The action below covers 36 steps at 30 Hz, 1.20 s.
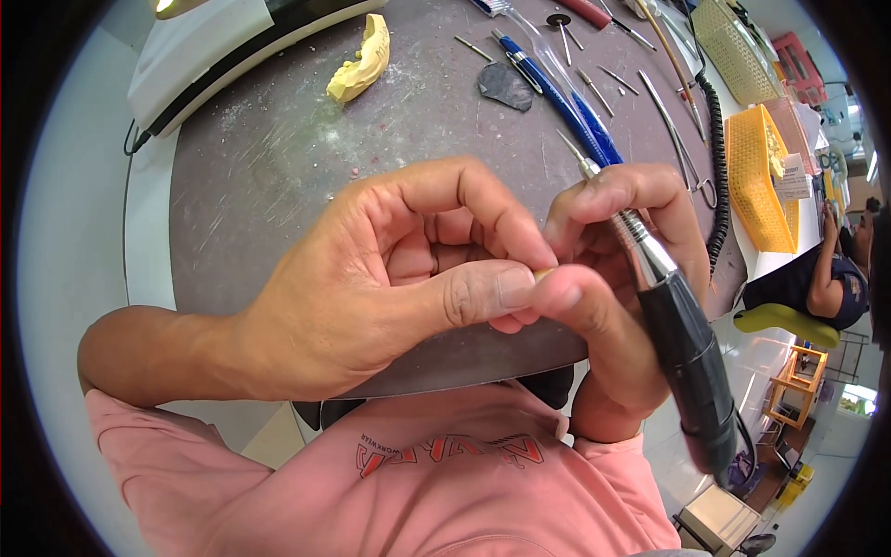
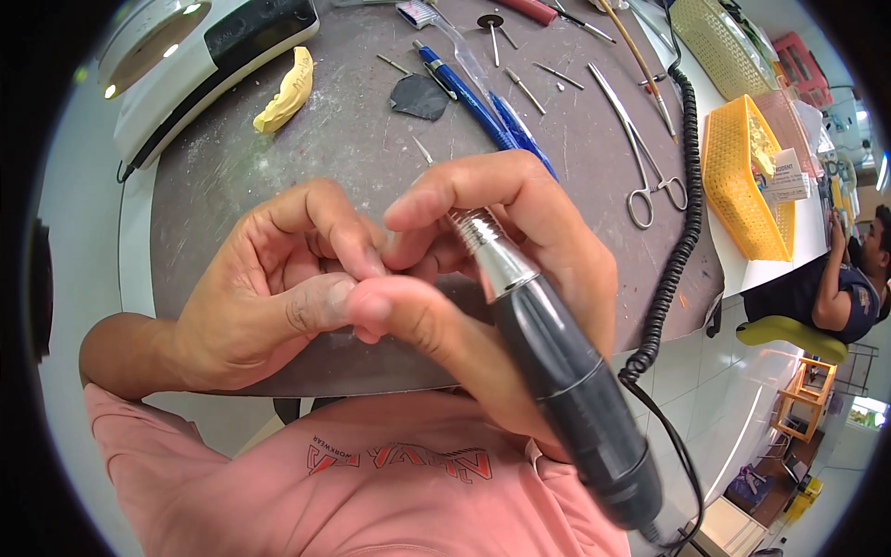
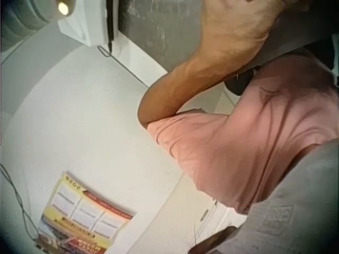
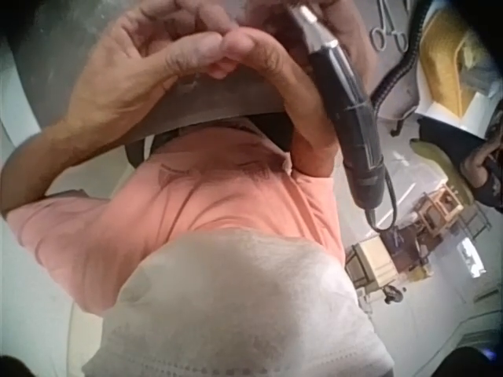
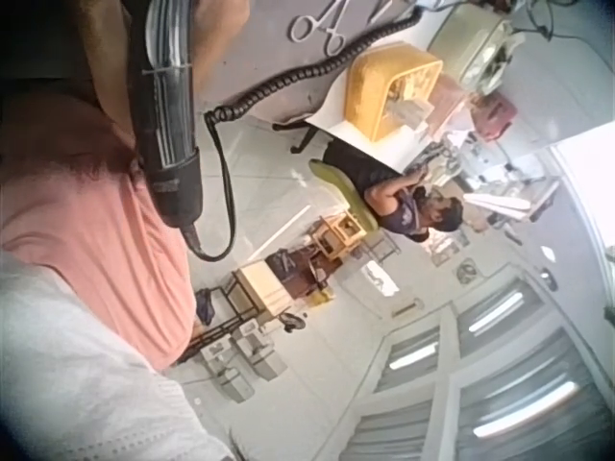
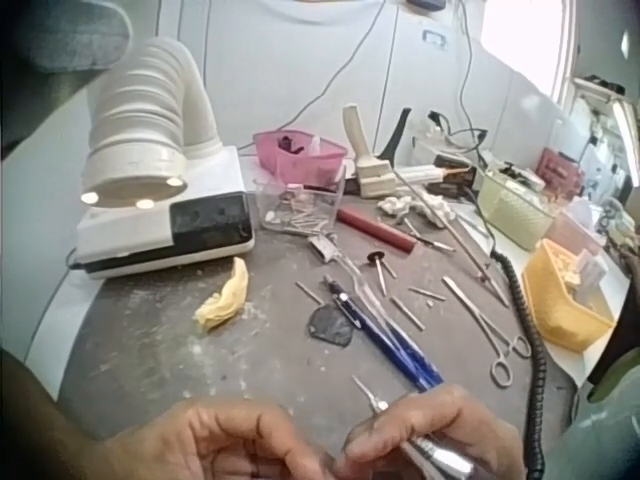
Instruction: Polishing a prosthetic denture tooth using a rotary tool at a dental laboratory bench.
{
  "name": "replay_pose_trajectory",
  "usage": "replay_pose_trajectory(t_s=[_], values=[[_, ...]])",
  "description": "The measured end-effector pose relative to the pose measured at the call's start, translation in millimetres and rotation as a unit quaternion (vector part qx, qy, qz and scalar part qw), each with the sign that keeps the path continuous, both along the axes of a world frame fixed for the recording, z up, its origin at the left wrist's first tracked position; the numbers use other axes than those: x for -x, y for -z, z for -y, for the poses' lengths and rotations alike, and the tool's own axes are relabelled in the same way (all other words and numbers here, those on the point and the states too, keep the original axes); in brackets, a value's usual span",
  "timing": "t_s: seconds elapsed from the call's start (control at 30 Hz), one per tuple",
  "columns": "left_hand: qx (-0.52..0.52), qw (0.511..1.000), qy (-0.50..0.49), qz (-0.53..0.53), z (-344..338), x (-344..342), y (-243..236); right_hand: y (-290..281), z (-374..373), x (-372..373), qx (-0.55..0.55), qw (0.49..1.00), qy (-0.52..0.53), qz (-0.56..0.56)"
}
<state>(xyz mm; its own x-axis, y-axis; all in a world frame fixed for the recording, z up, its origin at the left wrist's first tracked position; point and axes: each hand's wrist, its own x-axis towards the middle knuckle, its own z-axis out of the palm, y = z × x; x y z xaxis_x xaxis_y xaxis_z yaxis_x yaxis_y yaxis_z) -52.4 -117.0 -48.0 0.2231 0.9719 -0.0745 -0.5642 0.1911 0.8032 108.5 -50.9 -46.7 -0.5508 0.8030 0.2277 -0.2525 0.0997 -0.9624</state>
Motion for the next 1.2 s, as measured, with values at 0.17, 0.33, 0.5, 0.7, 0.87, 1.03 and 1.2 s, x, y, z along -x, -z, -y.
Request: replay_pose_trajectory(t_s=[0.17,0.33,0.5,0.7,0.87,1.03,1.2], values=[[0.012,1.000,0.016,-0.007,-2,0,-7,-5,2,-6,0.049,0.998,0.028,-0.001],[0.013,1.000,0.000,0.005,-1,0,-2,3,1,-6,-0.045,0.999,0.006,-0.011],[0.011,1.000,-0.003,-0.011,1,0,-5,-1,5,-5,-0.043,0.999,0.006,-0.010],[0.014,1.000,-0.004,-0.002,0,-1,-3,0,6,-4,-0.067,0.998,0.018,0.008],[0.013,1.000,-0.010,-0.011,0,-2,-4,-1,7,-2,-0.078,0.996,0.031,0.013],[0.020,1.000,-0.009,-0.010,1,-2,-5,0,9,-1,-0.095,0.995,0.044,0.009],[0.031,0.999,-0.015,-0.005,2,-2,-6,0,9,0,-0.110,0.993,0.048,0.017]])
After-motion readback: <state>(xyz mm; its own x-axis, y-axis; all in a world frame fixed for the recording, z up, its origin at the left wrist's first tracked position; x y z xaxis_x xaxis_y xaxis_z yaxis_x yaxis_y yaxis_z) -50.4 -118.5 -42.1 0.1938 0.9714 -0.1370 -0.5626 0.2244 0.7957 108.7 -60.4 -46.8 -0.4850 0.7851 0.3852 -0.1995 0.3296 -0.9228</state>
